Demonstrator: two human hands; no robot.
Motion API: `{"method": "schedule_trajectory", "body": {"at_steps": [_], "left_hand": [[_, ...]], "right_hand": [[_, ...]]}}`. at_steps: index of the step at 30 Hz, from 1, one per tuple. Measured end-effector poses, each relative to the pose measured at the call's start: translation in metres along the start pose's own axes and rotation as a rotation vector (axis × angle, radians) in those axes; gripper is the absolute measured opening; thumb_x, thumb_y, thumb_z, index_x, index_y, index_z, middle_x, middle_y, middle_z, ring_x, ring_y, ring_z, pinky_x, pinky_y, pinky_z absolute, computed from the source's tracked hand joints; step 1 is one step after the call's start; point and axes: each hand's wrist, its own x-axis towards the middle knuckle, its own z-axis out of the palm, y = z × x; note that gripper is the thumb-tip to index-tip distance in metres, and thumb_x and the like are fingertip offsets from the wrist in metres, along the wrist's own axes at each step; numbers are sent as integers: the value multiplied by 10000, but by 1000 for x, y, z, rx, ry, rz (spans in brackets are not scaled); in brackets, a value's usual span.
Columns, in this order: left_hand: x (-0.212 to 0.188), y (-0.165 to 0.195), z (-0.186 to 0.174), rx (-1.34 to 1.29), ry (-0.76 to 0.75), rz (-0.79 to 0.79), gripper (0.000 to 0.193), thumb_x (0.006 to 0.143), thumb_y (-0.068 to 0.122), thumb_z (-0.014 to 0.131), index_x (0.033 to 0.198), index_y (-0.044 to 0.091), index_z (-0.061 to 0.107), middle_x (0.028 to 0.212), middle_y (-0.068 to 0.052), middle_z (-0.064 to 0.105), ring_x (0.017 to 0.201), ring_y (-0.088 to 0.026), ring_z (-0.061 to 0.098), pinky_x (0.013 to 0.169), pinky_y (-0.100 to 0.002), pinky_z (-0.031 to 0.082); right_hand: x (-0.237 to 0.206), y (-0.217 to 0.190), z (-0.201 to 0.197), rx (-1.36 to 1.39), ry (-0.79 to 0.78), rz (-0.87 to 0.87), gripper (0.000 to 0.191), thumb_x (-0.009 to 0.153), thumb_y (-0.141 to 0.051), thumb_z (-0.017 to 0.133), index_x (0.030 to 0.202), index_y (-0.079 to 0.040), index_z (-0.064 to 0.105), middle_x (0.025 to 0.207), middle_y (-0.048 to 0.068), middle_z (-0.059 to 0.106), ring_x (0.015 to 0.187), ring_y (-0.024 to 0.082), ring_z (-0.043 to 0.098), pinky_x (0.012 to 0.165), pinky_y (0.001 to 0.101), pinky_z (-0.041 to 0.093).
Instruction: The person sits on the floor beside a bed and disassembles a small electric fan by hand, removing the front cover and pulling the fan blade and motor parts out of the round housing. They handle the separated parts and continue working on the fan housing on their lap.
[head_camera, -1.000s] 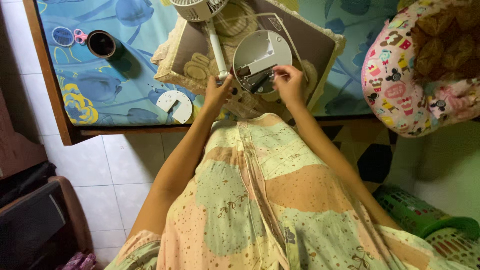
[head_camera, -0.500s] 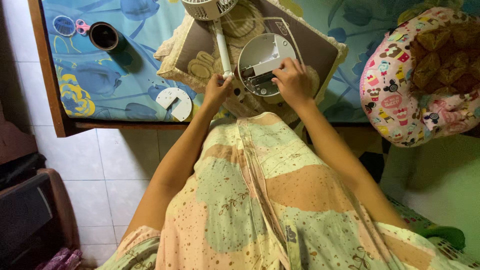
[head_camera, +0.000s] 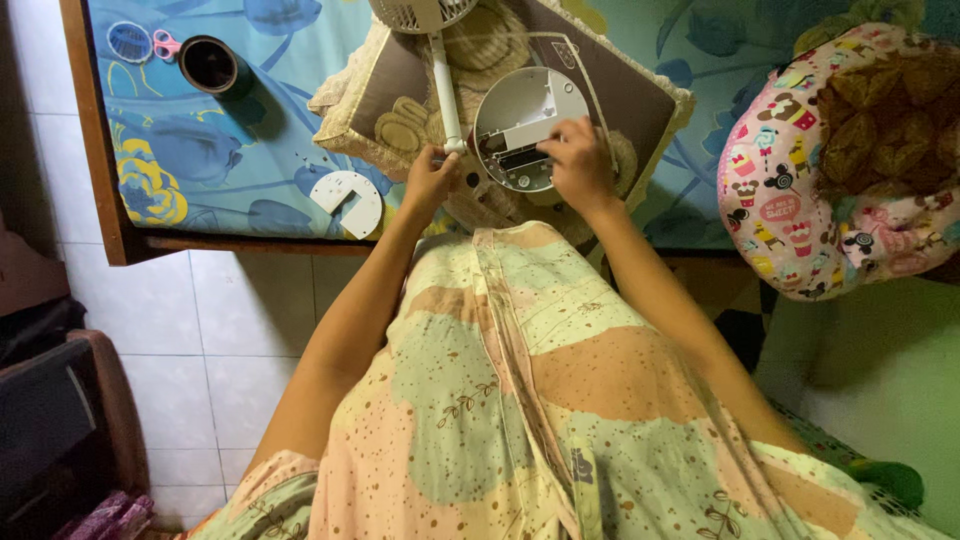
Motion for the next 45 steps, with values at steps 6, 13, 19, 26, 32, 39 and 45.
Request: {"method": "schedule_trajectory", "body": {"at_steps": [6,13,19,26,32,39,45], "left_hand": [[-1,-2,-3,-118,-16,-27,258,821,250,555,941,32,489,668,-47,541,526,-98,495,456,-231,391],[-13,-14,-3,-176,-55,-156,291,803,323,522,973,93,469,752,-36,576,569,-122,526,491,-259,409],[-51,-38,-33,-412,31,-271,307,779,357,508,981,131,459,808,-27,569,596,-132,549,502,-266,429],[-95,-58,-87,-642,267,-332,361,789,352,488,1062,118,470,897,-60,586,717,-187,580,601,-295,473],[-105,-51,-134,-773,251,-263,354,798,348,465,1060,111,463,931,-56,585,782,-186,587,651,-296,476],[-102,-45,-198,-667,173,-182,328,805,330,488,1038,99,474,877,-58,591,674,-154,580,565,-266,463],[-83,-67,-240,-585,223,-220,309,808,334,492,1018,106,506,837,-58,589,619,-124,564,525,-240,459]], "right_hand": [[-23,-5,-9,-180,141,143,364,732,78,489,1022,-97,623,1044,120,451,935,281,415,815,359,351],[-31,-20,4,-146,-31,168,507,633,139,428,1030,-115,614,1265,140,338,1115,357,309,891,417,316],[-8,-60,12,-107,43,-11,421,670,71,493,1041,-100,598,1181,156,387,1065,337,344,878,443,305],[26,-124,63,404,-228,-430,271,627,3,552,897,-16,560,901,134,553,849,300,531,754,362,421],[23,-149,112,392,-447,-219,152,708,-27,556,856,-21,591,823,142,553,754,310,546,656,363,440],[24,-141,209,450,-265,16,144,720,-51,513,819,-18,612,842,152,577,789,311,558,710,367,451],[51,-149,250,-21,-578,13,345,683,-99,538,1021,-34,529,1207,134,382,983,349,439,814,417,400]]}}
